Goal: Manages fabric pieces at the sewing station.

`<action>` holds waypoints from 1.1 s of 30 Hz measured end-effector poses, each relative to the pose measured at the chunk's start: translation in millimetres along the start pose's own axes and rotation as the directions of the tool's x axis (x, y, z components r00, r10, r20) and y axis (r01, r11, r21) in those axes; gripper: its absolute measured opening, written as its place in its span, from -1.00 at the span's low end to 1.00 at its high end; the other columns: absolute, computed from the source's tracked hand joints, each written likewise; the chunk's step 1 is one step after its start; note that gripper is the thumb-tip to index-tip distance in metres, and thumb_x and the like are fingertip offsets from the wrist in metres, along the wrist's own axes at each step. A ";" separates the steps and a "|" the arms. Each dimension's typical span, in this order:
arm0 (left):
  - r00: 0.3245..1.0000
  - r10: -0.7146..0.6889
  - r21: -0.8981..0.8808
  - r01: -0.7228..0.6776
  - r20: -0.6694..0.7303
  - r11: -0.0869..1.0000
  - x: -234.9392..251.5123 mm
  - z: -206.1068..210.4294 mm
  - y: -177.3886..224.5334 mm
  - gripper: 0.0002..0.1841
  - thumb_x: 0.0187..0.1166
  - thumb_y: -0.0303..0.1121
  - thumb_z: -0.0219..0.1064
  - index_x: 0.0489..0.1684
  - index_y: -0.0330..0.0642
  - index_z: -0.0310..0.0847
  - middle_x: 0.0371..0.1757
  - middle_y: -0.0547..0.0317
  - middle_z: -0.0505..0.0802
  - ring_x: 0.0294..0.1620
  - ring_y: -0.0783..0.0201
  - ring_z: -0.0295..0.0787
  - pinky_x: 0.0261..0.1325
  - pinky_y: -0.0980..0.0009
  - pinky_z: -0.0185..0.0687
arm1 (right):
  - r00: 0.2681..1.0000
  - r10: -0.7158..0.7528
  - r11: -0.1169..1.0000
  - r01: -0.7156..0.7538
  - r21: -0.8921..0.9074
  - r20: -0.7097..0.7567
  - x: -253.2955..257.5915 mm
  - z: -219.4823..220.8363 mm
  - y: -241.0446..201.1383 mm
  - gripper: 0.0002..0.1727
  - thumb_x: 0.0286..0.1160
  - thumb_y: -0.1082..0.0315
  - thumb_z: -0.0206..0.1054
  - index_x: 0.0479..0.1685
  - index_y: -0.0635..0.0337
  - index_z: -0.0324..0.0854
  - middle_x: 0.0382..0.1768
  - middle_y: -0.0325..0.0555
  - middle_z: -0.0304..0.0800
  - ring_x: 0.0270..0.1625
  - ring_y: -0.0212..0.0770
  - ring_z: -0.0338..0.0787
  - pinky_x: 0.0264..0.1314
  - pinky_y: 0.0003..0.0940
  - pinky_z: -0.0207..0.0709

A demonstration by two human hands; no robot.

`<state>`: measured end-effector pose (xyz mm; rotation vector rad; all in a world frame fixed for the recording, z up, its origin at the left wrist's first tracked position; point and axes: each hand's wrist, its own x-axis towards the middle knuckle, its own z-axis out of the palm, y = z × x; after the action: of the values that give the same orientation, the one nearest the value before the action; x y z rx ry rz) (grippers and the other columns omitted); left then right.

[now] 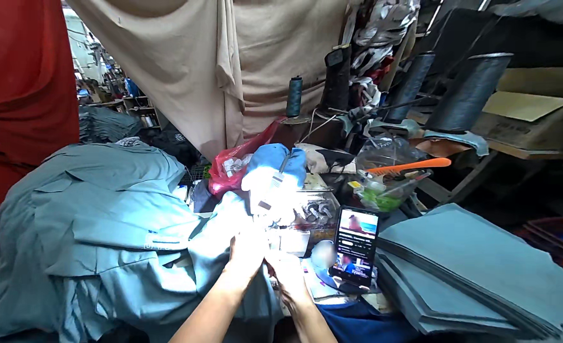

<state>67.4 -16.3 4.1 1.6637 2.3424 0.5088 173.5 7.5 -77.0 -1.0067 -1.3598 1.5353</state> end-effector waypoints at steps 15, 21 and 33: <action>0.743 0.359 -0.071 -0.477 -0.565 0.876 -98.9 47.7 -113.1 -0.78 0.46 -0.13 0.47 -0.35 -0.05 0.92 -0.33 0.25 0.94 -0.28 0.32 0.87 -0.14 0.24 0.80 | 0.991 -0.004 0.996 -0.009 0.094 0.132 -87.2 -28.3 23.4 -0.96 0.43 0.47 0.46 -0.29 0.27 0.80 -0.43 -0.28 0.83 -0.41 -0.49 0.73 -0.32 -0.58 0.63; 0.686 0.448 -0.179 -0.638 -0.573 0.749 -104.2 58.7 -94.0 -0.88 0.52 -0.22 0.47 -0.25 0.06 0.93 -0.24 0.35 0.93 -0.15 0.49 0.84 -0.02 0.44 0.78 | 0.977 -0.019 0.970 -0.034 0.241 0.212 -92.5 -24.9 22.7 -0.94 0.45 0.46 0.45 -0.35 0.23 0.76 -0.48 -0.27 0.78 -0.44 -0.47 0.71 -0.31 -0.55 0.63; 0.601 0.601 -0.198 -0.774 -0.527 0.601 -106.2 61.7 -100.1 -0.90 0.54 -0.33 0.47 -0.22 -0.06 0.93 -0.23 0.29 0.91 -0.14 0.50 0.77 0.10 0.53 0.66 | 0.973 -0.004 0.977 -0.046 0.210 0.231 -98.8 -24.8 24.3 -0.90 0.45 0.56 0.38 -0.35 0.29 0.80 -0.44 -0.21 0.87 -0.33 -0.40 0.85 -0.08 -0.48 0.76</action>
<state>39.2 -137.1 -94.7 2.3820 1.4547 1.5248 227.9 -79.1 -99.5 -0.7288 -1.3065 1.8163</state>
